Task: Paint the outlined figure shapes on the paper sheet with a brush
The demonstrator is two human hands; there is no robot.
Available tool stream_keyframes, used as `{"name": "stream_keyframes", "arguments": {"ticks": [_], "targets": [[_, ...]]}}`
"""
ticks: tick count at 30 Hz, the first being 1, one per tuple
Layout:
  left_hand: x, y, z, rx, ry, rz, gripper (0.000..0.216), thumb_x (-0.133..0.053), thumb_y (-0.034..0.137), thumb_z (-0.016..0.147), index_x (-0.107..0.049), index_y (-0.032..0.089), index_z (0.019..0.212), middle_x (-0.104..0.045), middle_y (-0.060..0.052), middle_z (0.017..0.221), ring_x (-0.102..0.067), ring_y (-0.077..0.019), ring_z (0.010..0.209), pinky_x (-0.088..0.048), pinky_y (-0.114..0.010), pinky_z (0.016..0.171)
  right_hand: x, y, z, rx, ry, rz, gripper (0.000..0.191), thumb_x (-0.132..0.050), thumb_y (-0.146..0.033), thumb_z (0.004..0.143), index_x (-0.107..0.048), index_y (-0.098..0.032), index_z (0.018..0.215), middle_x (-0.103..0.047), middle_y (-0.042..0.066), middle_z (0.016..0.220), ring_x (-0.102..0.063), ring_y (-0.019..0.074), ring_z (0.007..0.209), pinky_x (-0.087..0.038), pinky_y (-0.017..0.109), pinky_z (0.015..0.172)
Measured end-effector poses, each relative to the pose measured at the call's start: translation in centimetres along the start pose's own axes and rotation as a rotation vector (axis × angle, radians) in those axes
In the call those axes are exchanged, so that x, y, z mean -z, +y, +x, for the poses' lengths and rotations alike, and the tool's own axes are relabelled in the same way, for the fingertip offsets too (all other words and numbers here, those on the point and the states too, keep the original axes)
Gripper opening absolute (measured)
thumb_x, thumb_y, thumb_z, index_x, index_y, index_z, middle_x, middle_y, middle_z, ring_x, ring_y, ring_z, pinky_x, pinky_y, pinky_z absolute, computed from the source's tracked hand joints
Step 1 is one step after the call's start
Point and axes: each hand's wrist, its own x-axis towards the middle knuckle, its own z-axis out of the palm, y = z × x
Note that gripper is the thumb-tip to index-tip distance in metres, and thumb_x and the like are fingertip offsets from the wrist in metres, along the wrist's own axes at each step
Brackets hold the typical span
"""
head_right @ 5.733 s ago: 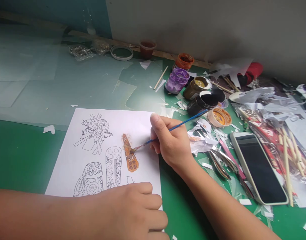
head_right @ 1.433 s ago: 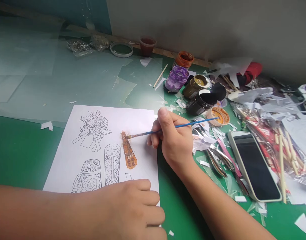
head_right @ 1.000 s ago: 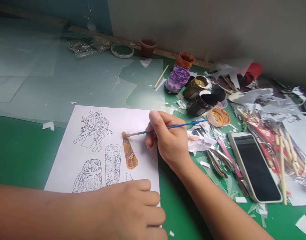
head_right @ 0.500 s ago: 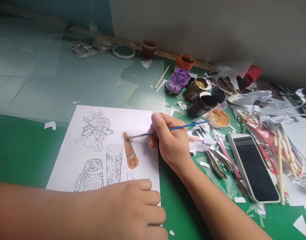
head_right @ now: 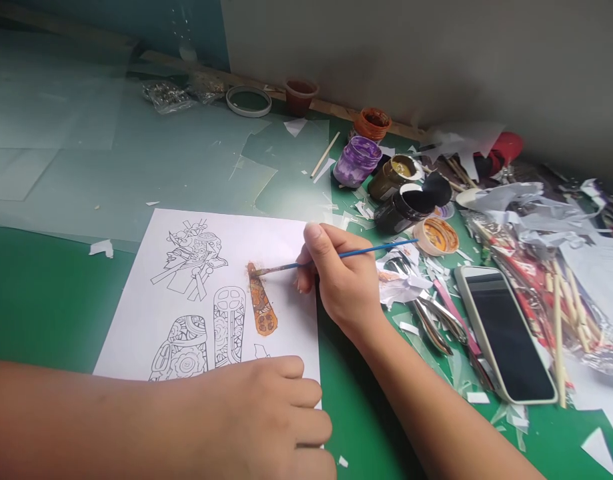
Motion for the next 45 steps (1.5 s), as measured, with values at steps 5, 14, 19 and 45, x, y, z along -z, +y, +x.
{"name": "stream_keyframes", "arguments": {"ticks": [5, 14, 19, 45], "targets": [[0.0, -0.1, 0.0, 0.001, -0.001, -0.003, 0.008, -0.062, 0.017, 0.086, -0.061, 0.019, 0.078, -0.056, 0.003, 0.066, -0.042, -0.0155, 0.059, -0.037, -0.032, 0.065, -0.1, 0.0, -0.1, -0.001, 0.013, -0.019, 0.047, -0.068, -0.056, 0.086, -0.057, -0.020, 0.057, -0.050, -0.005, 0.043, -0.047, 0.0091, 0.034, -0.038, 0.024, 0.038], [0.1, -0.1, 0.0, -0.001, 0.001, -0.009, 0.008, -0.062, 0.017, 0.087, -0.060, 0.018, 0.078, -0.057, 0.002, 0.067, -0.042, -0.0155, 0.060, -0.038, -0.033, 0.067, 0.0, 0.2, 0.1, -0.009, 0.027, -0.017, 0.047, -0.069, -0.057, 0.085, -0.057, -0.021, 0.059, -0.050, -0.005, 0.042, -0.049, 0.0100, 0.035, -0.039, 0.024, 0.038], [0.1, -0.1, 0.0, 0.003, 0.001, -0.004, 0.009, -0.061, 0.016, 0.087, -0.060, 0.019, 0.078, -0.056, 0.003, 0.066, -0.042, -0.0155, 0.060, -0.038, -0.033, 0.066, 0.0, 0.1, 0.0, -0.019, 0.016, 0.006, 0.047, -0.069, -0.057, 0.085, -0.057, -0.020, 0.058, -0.050, -0.005, 0.043, -0.047, 0.0093, 0.033, -0.037, 0.024, 0.036], [0.1, 0.2, 0.1, 0.037, -0.032, 0.002, 0.005, -0.066, 0.017, 0.083, -0.062, 0.019, 0.080, -0.057, 0.003, 0.066, -0.047, -0.0154, 0.062, -0.038, -0.032, 0.067, 0.7, -4.4, -0.8, 0.063, 0.167, 0.191, 0.045, -0.070, -0.044, 0.088, -0.054, -0.023, 0.051, -0.038, -0.006, 0.037, -0.036, 0.0088, 0.032, -0.037, 0.026, 0.035]]}}
